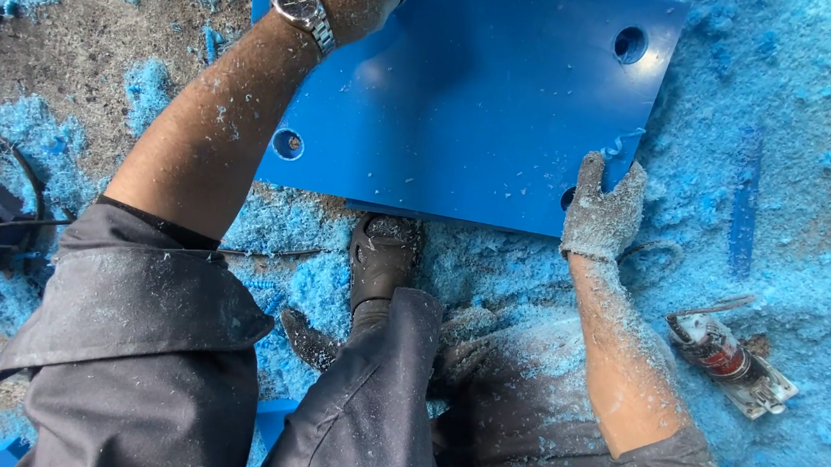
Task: Trimming and smoothing the edges of blue plastic blocks using a handheld power tool.
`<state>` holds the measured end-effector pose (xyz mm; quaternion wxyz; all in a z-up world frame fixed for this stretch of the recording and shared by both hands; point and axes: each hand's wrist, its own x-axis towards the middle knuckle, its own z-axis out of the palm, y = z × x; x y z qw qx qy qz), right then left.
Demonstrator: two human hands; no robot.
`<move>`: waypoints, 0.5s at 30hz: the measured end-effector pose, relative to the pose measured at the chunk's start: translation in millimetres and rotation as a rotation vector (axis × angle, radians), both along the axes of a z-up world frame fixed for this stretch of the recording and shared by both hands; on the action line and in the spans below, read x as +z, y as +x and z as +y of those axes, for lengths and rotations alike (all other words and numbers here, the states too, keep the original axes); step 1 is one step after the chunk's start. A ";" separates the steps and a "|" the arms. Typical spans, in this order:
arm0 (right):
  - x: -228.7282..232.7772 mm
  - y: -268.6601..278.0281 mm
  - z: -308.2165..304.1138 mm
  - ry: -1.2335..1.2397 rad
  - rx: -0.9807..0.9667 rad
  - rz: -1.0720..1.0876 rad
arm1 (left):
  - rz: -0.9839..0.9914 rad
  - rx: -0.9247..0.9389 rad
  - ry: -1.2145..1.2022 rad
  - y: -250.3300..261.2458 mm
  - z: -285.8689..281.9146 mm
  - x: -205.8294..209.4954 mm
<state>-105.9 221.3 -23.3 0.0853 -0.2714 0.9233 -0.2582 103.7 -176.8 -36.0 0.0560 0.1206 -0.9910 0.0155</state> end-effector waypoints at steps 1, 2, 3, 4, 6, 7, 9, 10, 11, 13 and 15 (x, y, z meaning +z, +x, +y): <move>3.9 0.8 -3.5 -0.004 0.000 0.000 | 0.000 0.000 -0.004 -0.5 -1.8 0.3; 7.6 1.7 -7.0 0.021 -0.039 -0.062 | 0.016 -0.007 0.026 -1.0 -3.5 0.3; 12.0 3.3 -7.0 0.051 -0.078 -0.125 | 0.031 -0.015 0.061 -1.1 -1.8 -0.9; 9.7 2.8 -5.3 0.053 -0.079 -0.126 | 0.030 -0.016 0.063 -3.4 -1.7 -2.9; 4.9 0.4 -4.8 0.060 -0.051 -0.063 | 0.098 0.013 0.104 -9.0 -4.2 -6.0; 7.6 1.5 -5.8 0.062 -0.052 -0.063 | 0.098 0.012 0.106 -7.7 -9.4 -26.3; 12.9 3.5 -8.9 0.071 -0.112 -0.165 | 0.017 -0.005 0.392 -5.0 -20.8 -66.4; 4.6 0.8 -4.3 0.071 -0.112 -0.165 | 0.017 -0.006 0.392 -5.8 -22.9 -77.1; -3.5 -1.9 0.3 0.071 -0.078 -0.101 | -0.045 0.006 0.717 -6.3 -24.9 -87.8; -12.5 -5.1 5.2 0.072 -0.043 -0.038 | -0.108 0.018 1.041 -7.9 -16.4 -60.7; -14.3 -6.0 6.0 0.065 -0.005 0.034 | -0.017 0.047 0.244 -10.3 4.3 14.8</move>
